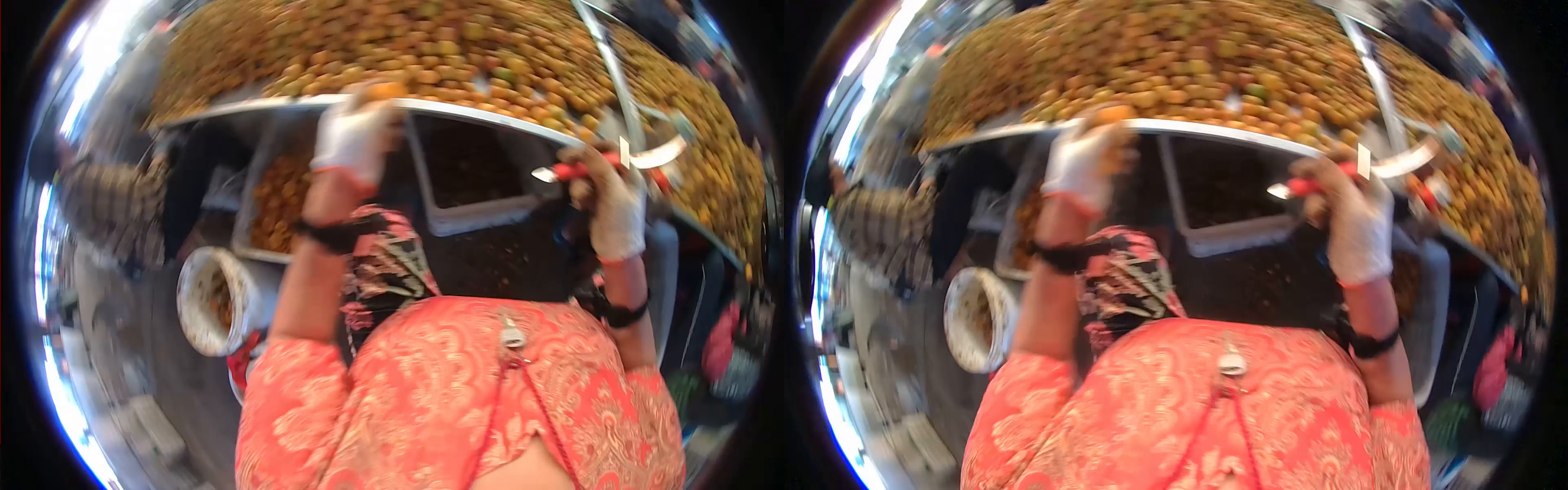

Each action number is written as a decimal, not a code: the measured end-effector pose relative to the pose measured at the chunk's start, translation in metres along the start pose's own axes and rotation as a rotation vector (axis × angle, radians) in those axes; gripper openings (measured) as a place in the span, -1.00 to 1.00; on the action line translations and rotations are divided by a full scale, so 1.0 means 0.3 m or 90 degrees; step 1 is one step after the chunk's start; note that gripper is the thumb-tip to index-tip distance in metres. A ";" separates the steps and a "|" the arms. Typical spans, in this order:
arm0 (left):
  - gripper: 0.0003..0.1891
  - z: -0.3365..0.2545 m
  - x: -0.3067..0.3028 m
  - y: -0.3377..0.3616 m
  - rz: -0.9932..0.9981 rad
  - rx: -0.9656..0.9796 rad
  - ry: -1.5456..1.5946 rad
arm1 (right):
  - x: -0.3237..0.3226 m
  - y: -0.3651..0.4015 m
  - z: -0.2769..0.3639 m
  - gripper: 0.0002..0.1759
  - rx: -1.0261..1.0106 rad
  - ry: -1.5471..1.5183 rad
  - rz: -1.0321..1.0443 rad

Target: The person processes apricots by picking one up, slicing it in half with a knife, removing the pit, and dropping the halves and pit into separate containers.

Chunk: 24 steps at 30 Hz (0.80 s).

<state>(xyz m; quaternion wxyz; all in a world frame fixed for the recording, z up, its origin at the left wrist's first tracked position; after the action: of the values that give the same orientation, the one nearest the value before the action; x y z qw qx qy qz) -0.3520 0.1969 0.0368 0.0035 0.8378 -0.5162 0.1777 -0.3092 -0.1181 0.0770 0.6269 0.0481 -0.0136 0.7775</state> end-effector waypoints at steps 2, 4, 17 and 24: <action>-0.68 -0.101 -0.126 0.024 -0.068 -0.004 -0.101 | -0.021 0.010 0.014 -0.82 -0.007 0.016 0.003; -0.64 -0.095 -0.369 0.003 -0.160 0.043 -0.237 | -0.040 0.013 0.013 -0.84 0.001 -0.048 -0.020; -0.67 0.020 0.219 -0.248 0.263 0.032 -0.432 | -0.218 -0.111 -0.245 -0.74 0.050 -0.096 -0.001; -0.61 0.333 0.592 -0.379 0.532 0.078 -0.620 | -0.335 -0.147 -0.399 -0.80 0.197 -0.195 -0.018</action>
<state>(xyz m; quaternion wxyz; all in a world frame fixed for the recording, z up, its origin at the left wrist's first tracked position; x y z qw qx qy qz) -0.1523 0.0776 0.0168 -0.3485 0.5497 -0.7302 -0.2077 -0.2520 -0.1967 -0.0530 0.6138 0.2612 0.0113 0.7449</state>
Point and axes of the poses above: each hand's wrist, its own y-axis away from the middle knuckle, its own x-axis out of the palm, z = x × y, the point moved 2 cm from there along -y, towards the middle knuckle, and after that the axes turned 8 degrees about x, right-handed, at the moved point
